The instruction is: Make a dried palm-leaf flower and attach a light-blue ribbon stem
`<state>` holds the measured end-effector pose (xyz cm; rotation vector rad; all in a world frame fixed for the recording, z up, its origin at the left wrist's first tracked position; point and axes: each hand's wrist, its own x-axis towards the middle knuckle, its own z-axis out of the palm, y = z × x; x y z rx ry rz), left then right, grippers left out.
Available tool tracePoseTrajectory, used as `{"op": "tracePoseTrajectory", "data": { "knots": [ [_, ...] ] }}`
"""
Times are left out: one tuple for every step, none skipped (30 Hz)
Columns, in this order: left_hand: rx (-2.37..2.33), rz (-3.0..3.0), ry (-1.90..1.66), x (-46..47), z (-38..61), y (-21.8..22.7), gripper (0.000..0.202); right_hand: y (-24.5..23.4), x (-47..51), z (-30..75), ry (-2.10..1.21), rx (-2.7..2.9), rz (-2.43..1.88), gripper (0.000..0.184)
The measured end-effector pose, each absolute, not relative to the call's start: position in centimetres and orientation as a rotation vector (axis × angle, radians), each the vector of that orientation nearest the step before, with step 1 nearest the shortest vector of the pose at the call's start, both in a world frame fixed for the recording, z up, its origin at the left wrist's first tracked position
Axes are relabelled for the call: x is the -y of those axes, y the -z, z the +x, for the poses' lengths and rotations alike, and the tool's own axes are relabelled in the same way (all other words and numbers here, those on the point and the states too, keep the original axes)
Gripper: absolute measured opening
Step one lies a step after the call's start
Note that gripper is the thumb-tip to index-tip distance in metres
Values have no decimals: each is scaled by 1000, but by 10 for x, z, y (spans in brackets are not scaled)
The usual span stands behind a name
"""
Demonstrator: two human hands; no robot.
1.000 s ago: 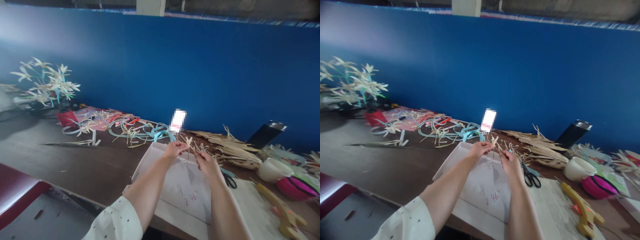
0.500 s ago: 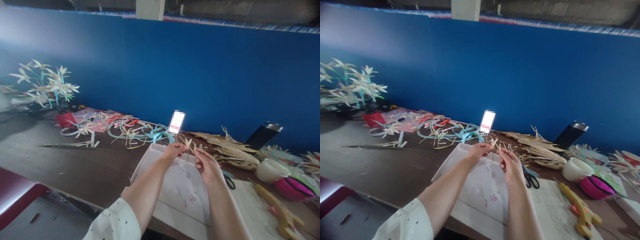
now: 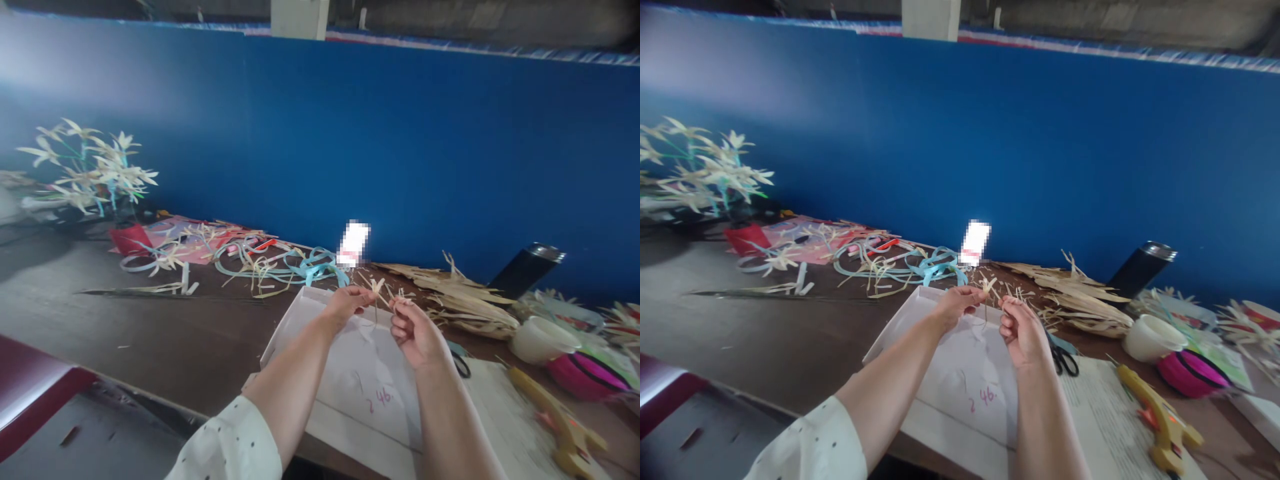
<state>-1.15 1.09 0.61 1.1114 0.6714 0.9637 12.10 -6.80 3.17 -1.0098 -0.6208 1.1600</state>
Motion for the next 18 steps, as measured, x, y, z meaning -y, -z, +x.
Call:
{"op": "tracePoseTrajectory", "data": {
  "knots": [
    [-672,1113,-964,-11,-11,-6,46,-32,68,121,-1156,627,-1011,25],
    [-672,1115,-961,-11,-11,-6,45,-32,68,121,-1155,631,-1011,25],
    [-672,1115,-955,-11,-11,-6,45,-32,68,121,-1154,630,-1007,26],
    [-668,1110,-947,-11,-11,-5,45,-32,68,121,-1156,620,-1000,26],
    [-662,1100,-935,-11,-10,-5,45,-33,69,121,-1159,603,-991,25],
    [-651,1084,-922,-11,-10,-5,44,-33,69,120,-1165,585,-977,25],
    [-636,1065,-906,-11,-11,-5,44,-34,69,120,-1174,571,-962,25],
    [-614,1046,-885,-11,-11,-5,44,-34,69,120,-1182,566,-947,26],
    [-584,1030,-862,-10,-12,-6,45,-33,69,120,-1187,569,-935,26],
    [-549,1018,-840,-9,-12,-7,45,-33,69,120,-1190,581,-926,27],
    [-513,1009,-819,-8,-13,-8,44,-32,68,120,-1188,598,-924,27],
    [-482,1002,-801,-7,-14,-9,44,-31,68,120,-1180,621,-928,28],
    [-459,993,-788,-7,-15,-10,44,-30,68,120,-1165,646,-936,28],
    [-446,985,-778,-6,-16,-11,43,-29,68,119,-1147,672,-949,28],
    [-442,979,-773,-5,-16,-12,43,-28,67,119,-1125,697,-967,29],
    [-444,974,-770,-5,-16,-12,43,-28,67,118,-1096,722,-988,29],
    [-451,971,-771,-5,-16,-12,43,-27,67,117,-1064,744,-1013,30],
    [-459,970,-774,-5,-16,-12,43,-26,67,116,-1025,767,-1044,30]
  ]
}}
